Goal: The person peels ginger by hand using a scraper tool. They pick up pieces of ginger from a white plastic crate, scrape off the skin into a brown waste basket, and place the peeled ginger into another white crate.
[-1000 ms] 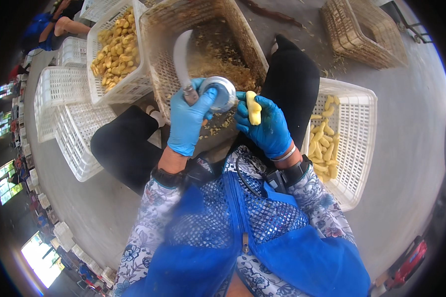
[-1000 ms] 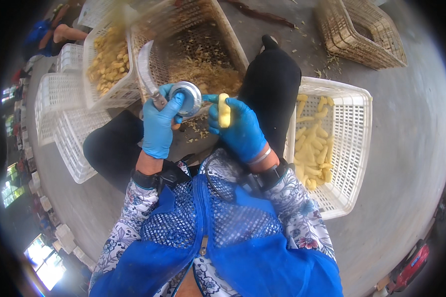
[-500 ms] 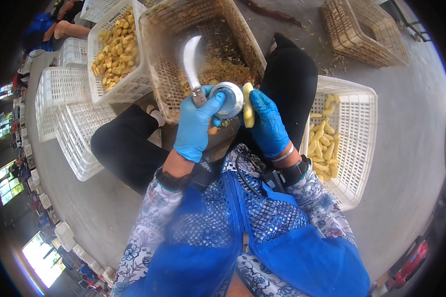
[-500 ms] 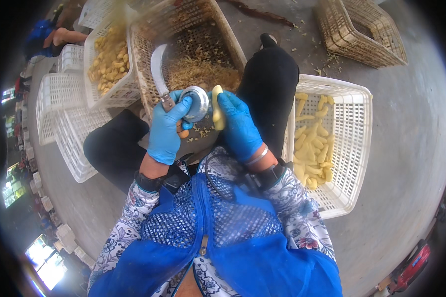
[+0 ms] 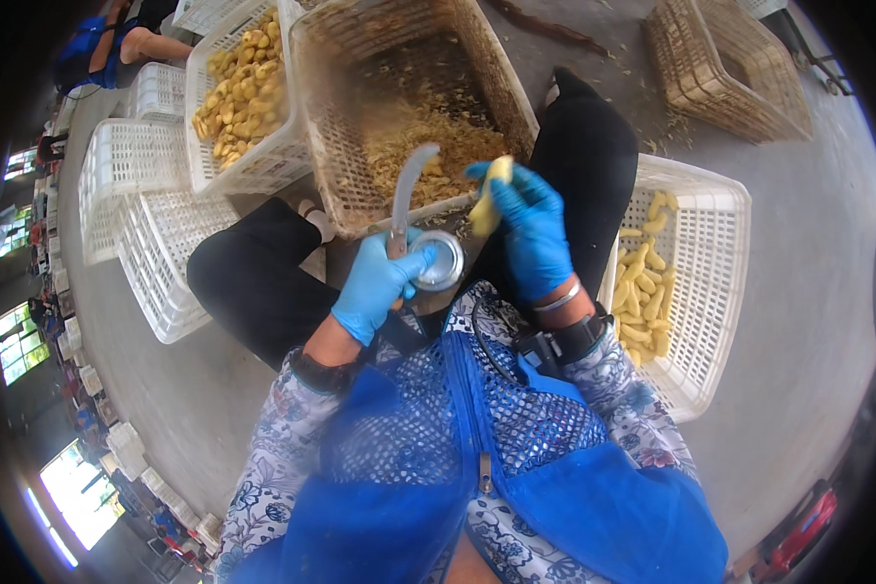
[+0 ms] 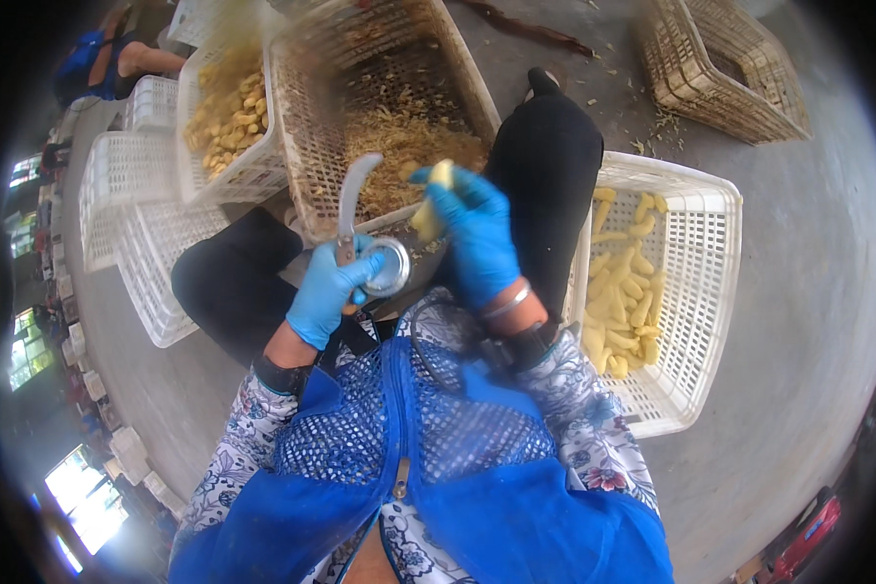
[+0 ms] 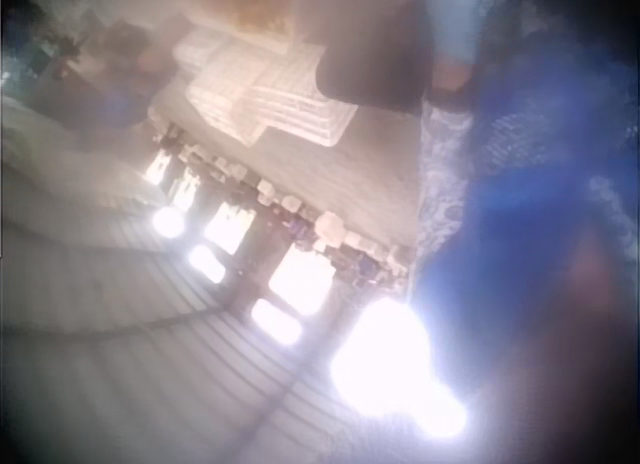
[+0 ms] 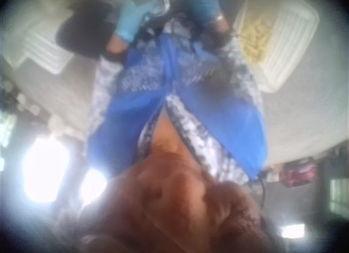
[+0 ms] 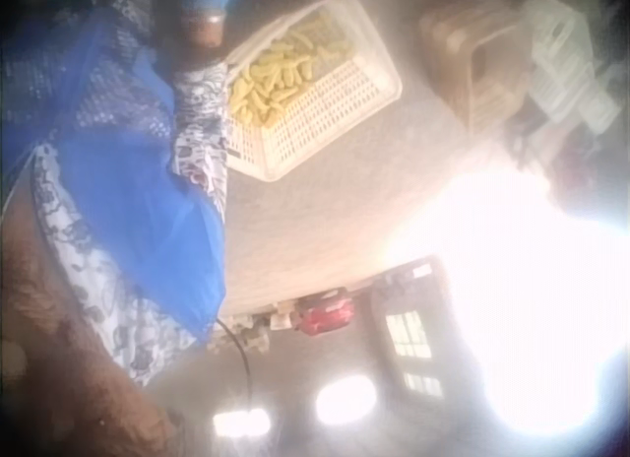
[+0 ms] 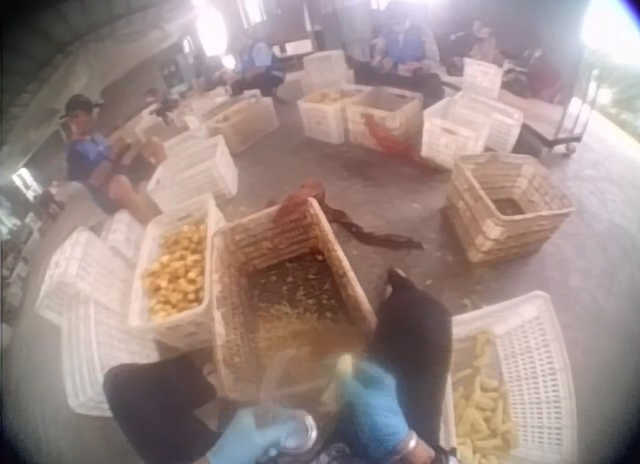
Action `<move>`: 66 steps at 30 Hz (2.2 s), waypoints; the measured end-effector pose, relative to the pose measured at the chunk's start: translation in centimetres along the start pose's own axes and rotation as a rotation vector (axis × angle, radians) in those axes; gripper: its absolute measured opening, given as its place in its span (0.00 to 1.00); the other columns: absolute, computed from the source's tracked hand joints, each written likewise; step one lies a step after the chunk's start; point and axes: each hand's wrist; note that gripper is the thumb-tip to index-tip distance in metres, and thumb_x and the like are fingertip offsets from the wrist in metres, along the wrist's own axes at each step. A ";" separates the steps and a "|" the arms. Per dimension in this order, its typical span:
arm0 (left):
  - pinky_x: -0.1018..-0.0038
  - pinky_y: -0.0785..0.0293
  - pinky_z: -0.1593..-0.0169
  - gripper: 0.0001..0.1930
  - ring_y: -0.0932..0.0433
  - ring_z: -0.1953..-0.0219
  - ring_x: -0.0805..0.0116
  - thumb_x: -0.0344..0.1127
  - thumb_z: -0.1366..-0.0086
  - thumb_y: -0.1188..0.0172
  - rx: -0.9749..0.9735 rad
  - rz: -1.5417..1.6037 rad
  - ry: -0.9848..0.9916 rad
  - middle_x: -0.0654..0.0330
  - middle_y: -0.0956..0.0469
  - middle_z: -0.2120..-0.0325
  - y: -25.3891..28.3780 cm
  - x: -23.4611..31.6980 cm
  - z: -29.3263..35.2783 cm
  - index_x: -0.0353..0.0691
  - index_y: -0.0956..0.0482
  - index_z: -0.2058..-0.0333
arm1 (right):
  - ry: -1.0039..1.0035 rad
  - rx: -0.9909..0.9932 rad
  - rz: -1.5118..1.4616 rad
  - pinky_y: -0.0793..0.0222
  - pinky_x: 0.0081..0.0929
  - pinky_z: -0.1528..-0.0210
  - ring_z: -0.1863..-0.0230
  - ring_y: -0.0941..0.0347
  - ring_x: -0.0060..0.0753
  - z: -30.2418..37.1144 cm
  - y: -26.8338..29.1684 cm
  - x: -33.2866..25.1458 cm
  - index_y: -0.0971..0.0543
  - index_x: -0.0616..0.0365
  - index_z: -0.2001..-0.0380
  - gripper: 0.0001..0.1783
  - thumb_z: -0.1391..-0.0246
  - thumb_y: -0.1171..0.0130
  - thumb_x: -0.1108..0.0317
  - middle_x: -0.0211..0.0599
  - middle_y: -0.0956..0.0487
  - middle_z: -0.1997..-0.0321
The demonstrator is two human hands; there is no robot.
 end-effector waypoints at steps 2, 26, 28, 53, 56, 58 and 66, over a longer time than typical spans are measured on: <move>0.86 0.44 0.86 0.12 0.35 0.87 0.83 0.38 0.40 0.40 0.026 0.073 0.036 0.67 0.28 0.82 0.3 -0.8 0.4 0.34 0.23 0.65 | 0.066 0.006 -0.107 0.30 0.18 0.61 0.67 0.28 0.20 -0.7 1.0 -1.5 0.23 0.64 0.56 0.14 0.40 0.47 0.65 0.30 0.23 0.67; 0.87 0.41 0.85 0.15 0.32 0.84 0.82 0.42 0.41 0.39 -0.063 0.135 -0.070 0.66 0.26 0.79 3.6 3.0 -3.8 0.38 0.22 0.61 | 0.306 0.364 0.241 0.32 0.23 0.55 0.57 0.29 0.25 -0.4 16.5 -6.4 0.31 0.63 0.44 0.24 0.37 0.53 0.59 0.34 0.24 0.56; 0.87 0.40 0.84 0.16 0.31 0.84 0.82 0.43 0.41 0.39 -0.049 0.100 -0.110 0.66 0.26 0.79 4.9 2.9 -4.4 0.37 0.22 0.61 | 0.173 0.510 0.348 0.32 0.23 0.56 0.57 0.29 0.25 0.7 17.3 -5.5 0.30 0.61 0.45 0.23 0.40 0.49 0.61 0.33 0.24 0.56; 0.78 0.41 0.70 0.15 0.42 0.78 0.80 0.37 0.31 0.55 0.716 1.032 -0.682 0.70 0.29 0.68 29.8 6.1 -2.8 0.39 0.30 0.50 | 0.323 -0.801 1.033 0.29 0.26 0.56 0.60 0.23 0.33 -26.5 -18.7 9.8 0.22 0.57 0.56 0.15 0.49 0.43 0.72 0.42 0.20 0.60; 0.79 0.44 0.70 0.15 0.42 0.78 0.79 0.38 0.32 0.54 0.731 1.023 -0.666 0.69 0.29 0.68 29.9 5.9 -2.5 0.39 0.30 0.50 | 0.583 -0.795 1.064 0.29 0.35 0.54 0.58 0.25 0.46 -27.9 -23.0 16.6 0.21 0.55 0.58 0.15 0.53 0.43 0.70 0.46 0.22 0.59; 0.79 0.44 0.71 0.14 0.42 0.79 0.79 0.39 0.32 0.53 0.679 1.044 -0.690 0.68 0.28 0.69 30.0 5.6 -1.5 0.40 0.30 0.51 | 0.677 -0.819 1.323 0.29 0.38 0.56 0.58 0.26 0.47 -27.7 -27.2 18.2 0.22 0.53 0.57 0.17 0.53 0.43 0.69 0.42 0.21 0.61; 0.81 0.46 0.77 0.17 0.43 0.84 0.82 0.39 0.31 0.55 0.865 1.099 -0.515 0.68 0.34 0.80 29.1 7.9 0.3 0.30 0.30 0.54 | 1.029 -0.759 1.856 0.34 0.38 0.65 0.63 0.26 0.41 -31.6 -36.0 26.9 0.24 0.53 0.64 0.10 0.52 0.47 0.69 0.37 0.23 0.70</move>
Point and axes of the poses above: each hand's wrist, its own z-axis away from the middle knuckle, its own y-axis out of the back of the hand, x = y × z
